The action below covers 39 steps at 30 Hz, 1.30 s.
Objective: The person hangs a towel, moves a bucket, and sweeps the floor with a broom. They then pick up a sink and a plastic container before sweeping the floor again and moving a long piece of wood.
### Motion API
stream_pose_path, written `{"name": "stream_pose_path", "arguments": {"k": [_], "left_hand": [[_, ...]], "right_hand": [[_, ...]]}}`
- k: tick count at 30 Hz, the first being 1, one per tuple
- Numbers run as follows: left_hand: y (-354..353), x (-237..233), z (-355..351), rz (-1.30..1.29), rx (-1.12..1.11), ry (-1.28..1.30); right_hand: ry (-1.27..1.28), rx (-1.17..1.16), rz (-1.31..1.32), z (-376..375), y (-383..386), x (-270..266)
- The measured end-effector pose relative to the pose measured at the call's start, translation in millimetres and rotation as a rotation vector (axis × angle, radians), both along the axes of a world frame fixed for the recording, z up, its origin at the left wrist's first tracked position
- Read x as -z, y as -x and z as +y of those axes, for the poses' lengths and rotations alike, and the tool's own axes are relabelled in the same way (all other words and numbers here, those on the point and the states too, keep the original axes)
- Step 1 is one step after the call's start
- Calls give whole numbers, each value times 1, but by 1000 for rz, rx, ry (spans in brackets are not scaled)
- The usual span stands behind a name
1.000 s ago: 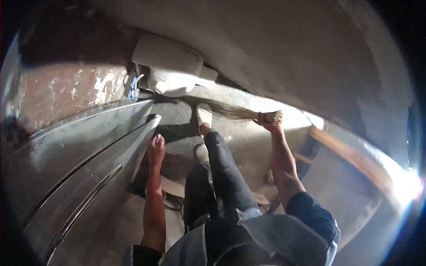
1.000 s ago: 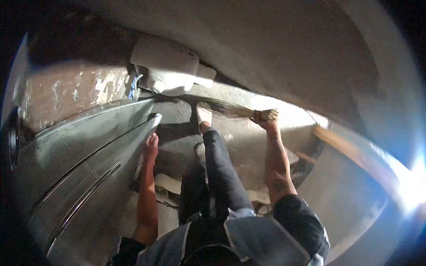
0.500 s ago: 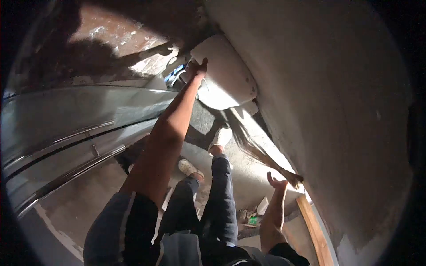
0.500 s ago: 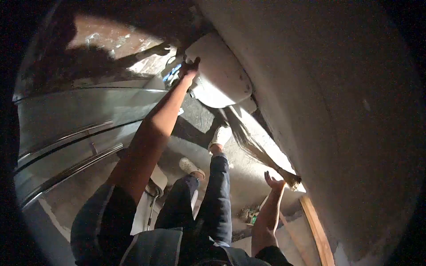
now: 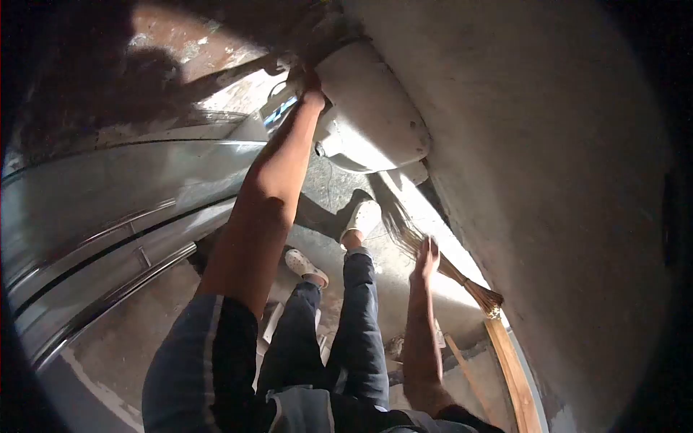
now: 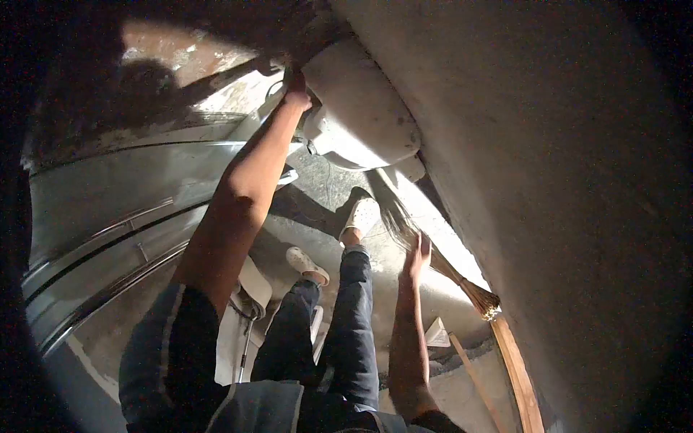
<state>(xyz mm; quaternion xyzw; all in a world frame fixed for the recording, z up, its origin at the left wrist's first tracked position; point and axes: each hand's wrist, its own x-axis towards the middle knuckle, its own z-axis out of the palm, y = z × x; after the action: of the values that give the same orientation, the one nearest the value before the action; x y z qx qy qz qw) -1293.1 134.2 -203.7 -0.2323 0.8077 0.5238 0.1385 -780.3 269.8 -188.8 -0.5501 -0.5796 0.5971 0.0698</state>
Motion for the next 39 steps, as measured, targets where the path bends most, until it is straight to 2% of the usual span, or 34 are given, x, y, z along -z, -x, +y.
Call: {"name": "stream_pose_path", "arguments": {"k": [1, 2, 3, 4, 6, 7, 9, 11, 12, 13, 15, 16, 17, 18, 19, 20, 21, 23, 24, 26, 27, 28, 29, 30, 32, 33, 35, 36, 37, 39], "left_hand": [[-7, 10, -8, -165, -60, -295], [-14, 18, -14, -344, -131, -558], [-20, 25, -16, -407, -121, -643], [-21, 28, -11, -318, 34, -427], [-26, 33, 8, -194, 48, -146], [-27, 35, 13, -155, -88, -87], [-29, 3, 7, -163, -34, -157], [-22, 14, 3, -206, -133, -737], [-30, -21, 10, -183, -183, -775], [-26, -21, 11, -173, -190, -781], [-26, -15, 12, -113, -137, -1040], [-24, -14, 10, -145, -175, -929], [-25, -14, 5, -145, -180, -929], [-26, -9, 1, -100, -34, -1081], [-25, -5, -2, -57, 121, -1230], [-25, -1, -9, -61, 128, -1233], [-27, 2, -22, 87, 248, -1068], [-31, 6, -51, 373, 471, -721], [-34, 6, -60, 511, 575, -540], [-41, -23, -52, 253, 306, -627], [-42, -50, -46, -152, -80, -855], [-38, -24, -58, -130, -50, -868], [-39, -29, -65, -127, -53, -874], [-42, -33, -73, -117, -2, -804], [-52, -46, -84, -102, 45, -739], [-57, -55, -87, -122, 18, -791], [-69, -75, -89, -169, -24, -902], [-73, -80, -90, -192, -41, -958], [-83, -83, -93, -223, -63, -1011], [-109, -88, -95, -329, -390, -1086]], "right_hand": [[132, -31, 73, 10, 69, -24], [-20, -158, -18, 21, 122, -30], [17, -132, 77, 28, 153, 2], [58, -107, 172, 36, 183, 34], [127, -13, 238, 38, 229, 25], [134, 31, 237, 38, 241, 20], [121, -49, 188, 57, 238, 68], [92, -133, 143, 58, 242, 74], [46, -214, 135, 58, 239, 52], [-3, -295, 133, 58, 244, 30], [-26, -372, 181, 61, 251, 12], [-20, -435, 216, 63, 251, 8], [-13, -496, 251, 64, 252, 4], [-13, -495, 250, 68, 255, 7], [101, -524, 61, 77, 260, 12], [214, -549, -128, 84, 262, 16], [210, -542, -130, 83, 261, 12], [212, -584, 184, 71, 260, 0], [207, -576, 181, 69, 263, -3], [289, -864, -75, 63, 275, -6], [282, -859, -76, 51, 284, -11], [292, -872, 35, 34, 296, -18], [303, -888, 147, 19, 306, -25], [298, -895, 145, 10, 316, -30], [145, -1061, -50, -6, 328, -39], [133, -1065, -52, -14, 328, -44], [-83, -1078, -177, -28, 319, -55], [32, -1042, -342, -36, 316, -75], [-265, -855, -3, -48, 285, -50], [-130, -953, -257, -56, 264, -110]]}}
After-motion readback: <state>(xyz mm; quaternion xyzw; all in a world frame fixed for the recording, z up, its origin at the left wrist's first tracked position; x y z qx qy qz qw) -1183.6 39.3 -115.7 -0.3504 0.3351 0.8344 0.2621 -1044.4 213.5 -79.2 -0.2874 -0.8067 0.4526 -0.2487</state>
